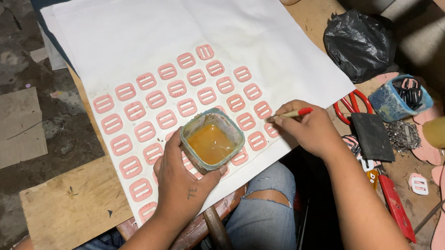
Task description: The person uses a small brush to apply orange paint onto multiple pink rectangular shapes arranged on a white sheet. They repeatedly dip the brush into a small container of paint and cover each shape systematically.
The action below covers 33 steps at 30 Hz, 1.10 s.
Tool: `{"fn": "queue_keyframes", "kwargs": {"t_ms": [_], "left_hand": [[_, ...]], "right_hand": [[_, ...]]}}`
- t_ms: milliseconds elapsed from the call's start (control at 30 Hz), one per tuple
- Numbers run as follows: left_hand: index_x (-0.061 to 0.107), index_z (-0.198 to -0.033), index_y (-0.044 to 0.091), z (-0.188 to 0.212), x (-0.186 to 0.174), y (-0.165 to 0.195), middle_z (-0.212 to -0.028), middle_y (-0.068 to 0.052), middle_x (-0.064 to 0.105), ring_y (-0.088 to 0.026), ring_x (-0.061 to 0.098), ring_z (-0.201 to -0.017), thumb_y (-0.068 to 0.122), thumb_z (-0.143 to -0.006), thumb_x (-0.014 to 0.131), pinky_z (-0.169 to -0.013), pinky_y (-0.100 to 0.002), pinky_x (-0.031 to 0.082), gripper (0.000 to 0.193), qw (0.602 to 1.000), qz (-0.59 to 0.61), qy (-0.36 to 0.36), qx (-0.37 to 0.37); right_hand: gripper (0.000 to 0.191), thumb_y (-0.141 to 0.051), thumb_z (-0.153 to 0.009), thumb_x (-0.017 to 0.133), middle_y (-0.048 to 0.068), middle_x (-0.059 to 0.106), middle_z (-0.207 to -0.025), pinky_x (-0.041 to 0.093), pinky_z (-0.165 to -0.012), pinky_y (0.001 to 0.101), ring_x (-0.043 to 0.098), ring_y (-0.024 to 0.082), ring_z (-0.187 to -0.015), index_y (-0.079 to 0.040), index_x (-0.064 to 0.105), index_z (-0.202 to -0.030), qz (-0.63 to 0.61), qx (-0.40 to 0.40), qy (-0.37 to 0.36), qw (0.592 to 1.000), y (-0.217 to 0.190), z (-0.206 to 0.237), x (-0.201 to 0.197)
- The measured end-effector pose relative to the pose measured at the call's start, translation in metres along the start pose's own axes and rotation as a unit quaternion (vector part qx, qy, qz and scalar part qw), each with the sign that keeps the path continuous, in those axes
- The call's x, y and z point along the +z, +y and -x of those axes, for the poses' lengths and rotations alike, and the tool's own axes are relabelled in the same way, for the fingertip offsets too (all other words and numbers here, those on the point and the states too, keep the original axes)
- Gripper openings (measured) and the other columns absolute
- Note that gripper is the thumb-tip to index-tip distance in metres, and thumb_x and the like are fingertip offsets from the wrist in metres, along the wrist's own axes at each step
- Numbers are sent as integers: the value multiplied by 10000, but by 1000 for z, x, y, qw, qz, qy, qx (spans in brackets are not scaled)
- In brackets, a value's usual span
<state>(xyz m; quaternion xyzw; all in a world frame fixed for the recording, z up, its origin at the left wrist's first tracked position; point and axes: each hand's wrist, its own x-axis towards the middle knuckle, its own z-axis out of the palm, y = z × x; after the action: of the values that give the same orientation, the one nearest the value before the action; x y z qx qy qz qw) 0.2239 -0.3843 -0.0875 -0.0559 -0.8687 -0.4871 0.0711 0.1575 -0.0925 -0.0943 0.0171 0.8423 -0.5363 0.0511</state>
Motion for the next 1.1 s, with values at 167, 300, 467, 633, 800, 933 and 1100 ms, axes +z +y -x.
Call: {"fn": "queue_keyframes", "kwargs": {"t_ms": [167,300,467,633,800,933,1100], "left_hand": [[370,-1442,26,-1,0,-1,-1364,-148,546,-301,526,-1284,309,-656,901,-1105,-522,270,990,1000,-13,-4,-2],[360,-1447,19,0,-1,-2,-1372,-155,536,-304,517,-1284,309,-655,900,-1103,-522,260,1002,1000,-13,-4,-2],[366,-1447,32,1,-4,-1,-1376,-144,543,-297,520,-1292,311,-664,894,-1112,-522,251,985,1000,-9,-15,-12],[340,-1463,21,3,-4,1,-1385,-167,522,-325,504,-1290,321,-674,897,-1109,-533,229,1011,1000,-22,-18,-2],[340,-1455,15,2,-1,1,-1377,-170,535,-314,529,-1276,333,-670,898,-1108,-527,231,1014,999,-33,-9,14],[367,-1443,25,2,-1,0,-1341,-164,572,-303,541,-1266,330,-657,902,-1113,-517,240,999,999,-30,-9,10],[347,-1463,17,1,-4,0,-1322,-150,600,-299,545,-1257,325,-656,905,-1114,-506,249,1029,1000,-22,2,9]], "right_hand": [[182,-52,-825,675,63,798,-1061,547,-934,294,738,157,-1014,-28,747,-991,107,-76,-44,990,-5,20,7],[185,-7,-788,668,75,801,-1085,562,-939,304,747,183,-1034,-29,752,-951,130,-53,-64,988,1,35,3],[159,10,-798,685,61,794,-1114,537,-973,314,740,187,-1070,-32,747,-938,167,-112,-51,978,10,42,-19],[139,-91,-883,708,74,779,-1086,543,-913,307,717,174,-1017,-47,753,-1007,167,-118,73,976,13,39,-26],[193,-216,-865,747,64,807,-886,552,-800,279,736,129,-843,-48,777,-954,104,-24,54,993,15,28,-2],[185,-208,-894,714,70,777,-851,561,-760,281,729,135,-785,-31,732,-943,140,-55,109,983,15,19,1],[194,-232,-861,752,63,785,-806,545,-692,298,711,139,-725,-49,758,-927,120,-21,73,990,13,15,3]]}}
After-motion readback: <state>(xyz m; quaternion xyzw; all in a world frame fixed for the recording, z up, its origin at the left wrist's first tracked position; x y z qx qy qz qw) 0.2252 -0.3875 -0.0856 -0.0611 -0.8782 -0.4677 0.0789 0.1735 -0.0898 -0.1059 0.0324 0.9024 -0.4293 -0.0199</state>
